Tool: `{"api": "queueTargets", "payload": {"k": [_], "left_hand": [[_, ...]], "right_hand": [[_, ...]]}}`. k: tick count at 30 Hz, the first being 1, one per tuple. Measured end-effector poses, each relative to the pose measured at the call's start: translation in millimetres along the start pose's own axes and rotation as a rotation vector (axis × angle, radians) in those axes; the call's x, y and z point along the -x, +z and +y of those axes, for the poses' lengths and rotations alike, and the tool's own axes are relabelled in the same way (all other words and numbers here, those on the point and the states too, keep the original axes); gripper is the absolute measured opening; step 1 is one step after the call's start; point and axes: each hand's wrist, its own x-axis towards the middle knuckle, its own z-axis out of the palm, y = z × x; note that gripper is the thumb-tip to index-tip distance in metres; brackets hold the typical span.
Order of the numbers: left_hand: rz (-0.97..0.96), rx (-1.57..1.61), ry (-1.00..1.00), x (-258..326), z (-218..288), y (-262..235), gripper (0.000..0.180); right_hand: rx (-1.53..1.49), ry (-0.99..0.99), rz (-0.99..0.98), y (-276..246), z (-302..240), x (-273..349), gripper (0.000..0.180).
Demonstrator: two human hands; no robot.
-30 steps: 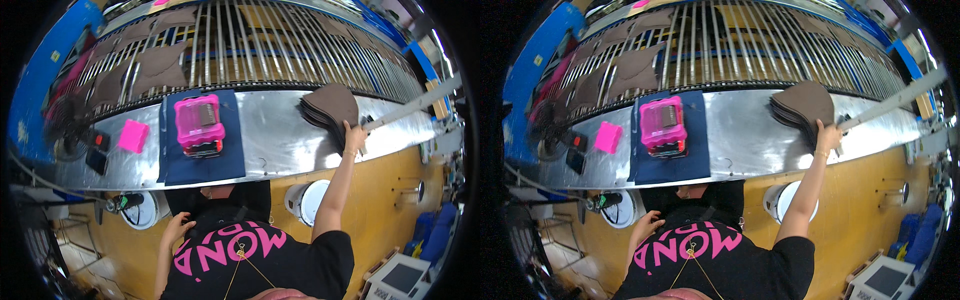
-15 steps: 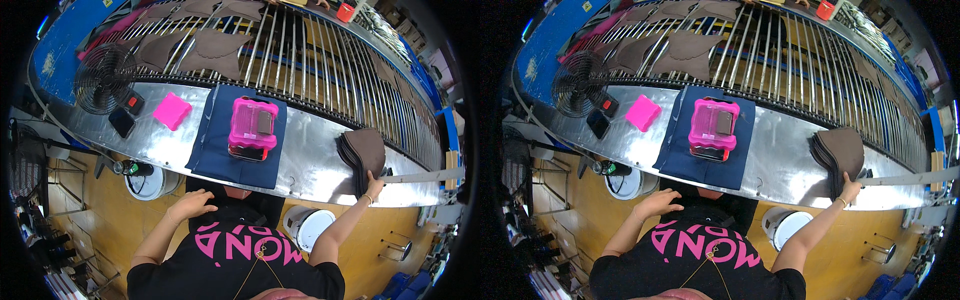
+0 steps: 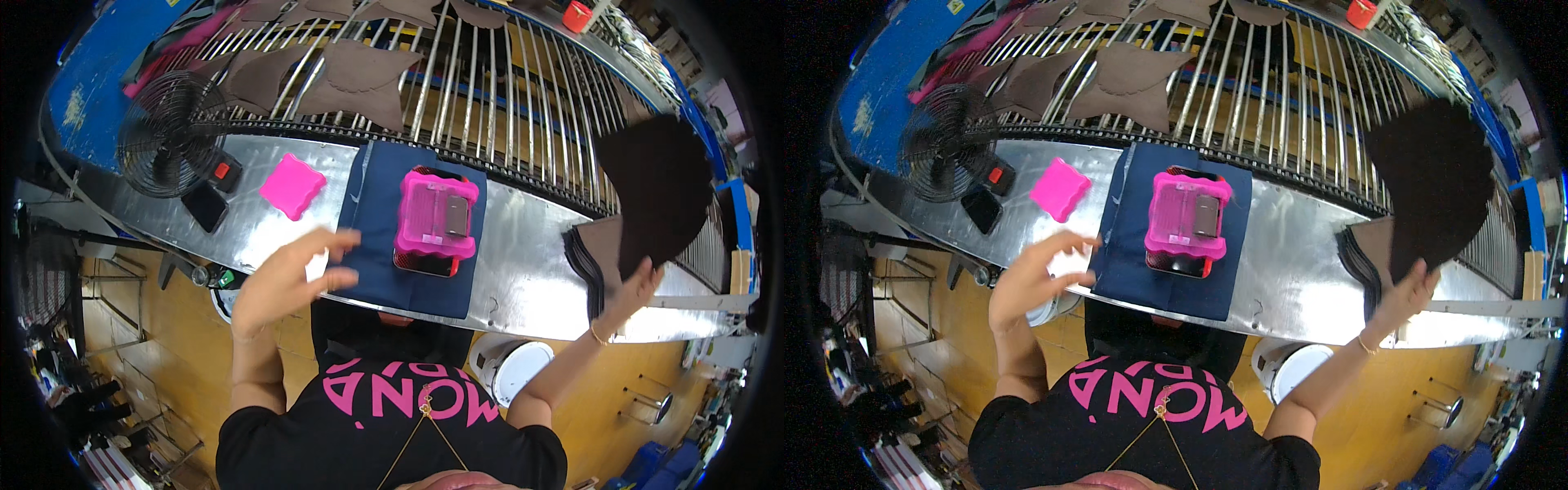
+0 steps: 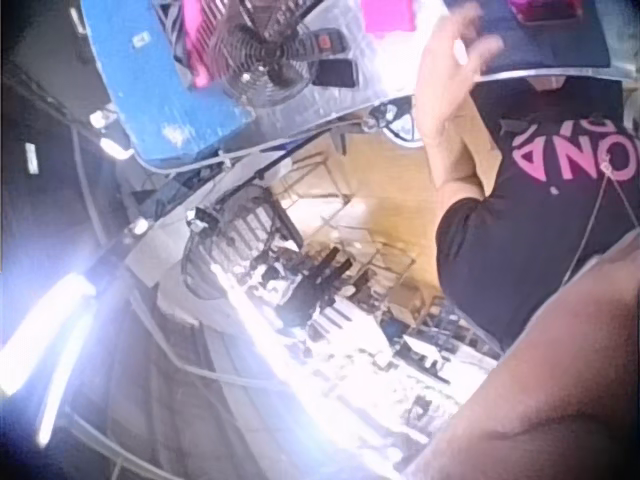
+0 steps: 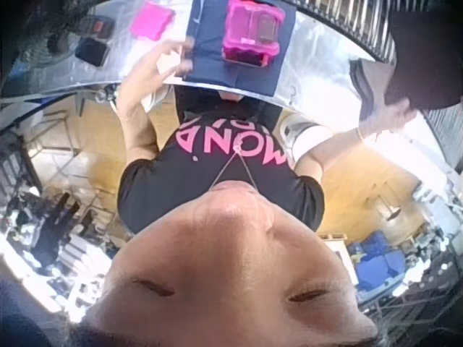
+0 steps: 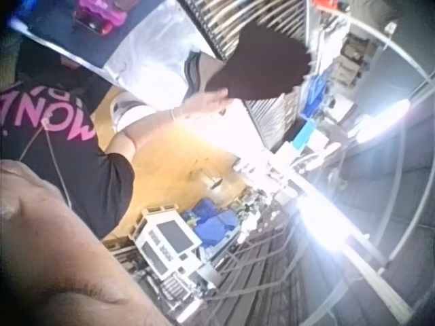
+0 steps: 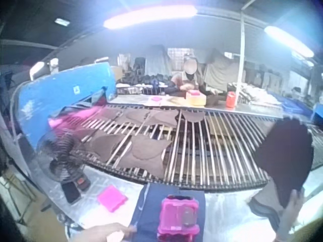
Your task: The person picks up brown fabric pieces from a conveyor belt and places them onto a stack on the table. They briefly walk away to retrieve more pieces from a nearby table and return to continue stacking them.
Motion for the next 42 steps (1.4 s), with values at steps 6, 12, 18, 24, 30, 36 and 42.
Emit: {"api": "queueTargets", "payload": {"k": [6, 12, 18, 24, 30, 36, 42], "left_hand": [[0.589, 0.442, 0.367, -89.0, 13.8, 7.5, 0.045], [0.549, 0.52, 0.166, -67.1, -6.9, -41.3, 0.02], [0.76, 0.023, 0.032, -33.6, -12.4, -61.5, 0.013], [0.724, -0.135, 0.059, -29.6, -21.4, -59.7, 0.016], [0.546, -0.252, 0.171, -52.9, -14.0, -35.1, 0.015], [0.309, -0.326, 0.272, -98.7, -2.4, 8.1, 0.012], [0.181, -0.356, 0.505, -136.4, 25.7, 49.8, 0.009]], "right_hand": [[-0.548, 0.028, -0.408, 84.1, -72.7, 62.9, 0.01], [-0.663, 0.066, -0.837, 108.6, -119.8, 85.6, 0.02], [-0.413, -0.378, -1.008, 127.9, -123.1, 92.0, 0.021], [-0.408, -0.494, -0.94, 129.8, -122.1, 91.7, 0.023], [-0.289, -0.427, -0.923, 105.5, -87.0, 80.3, 0.032], [-0.172, -0.156, -0.954, 66.5, -29.5, 85.3, 0.025], [-0.19, 0.128, -0.825, 5.9, 32.1, 82.8, 0.01]]}}
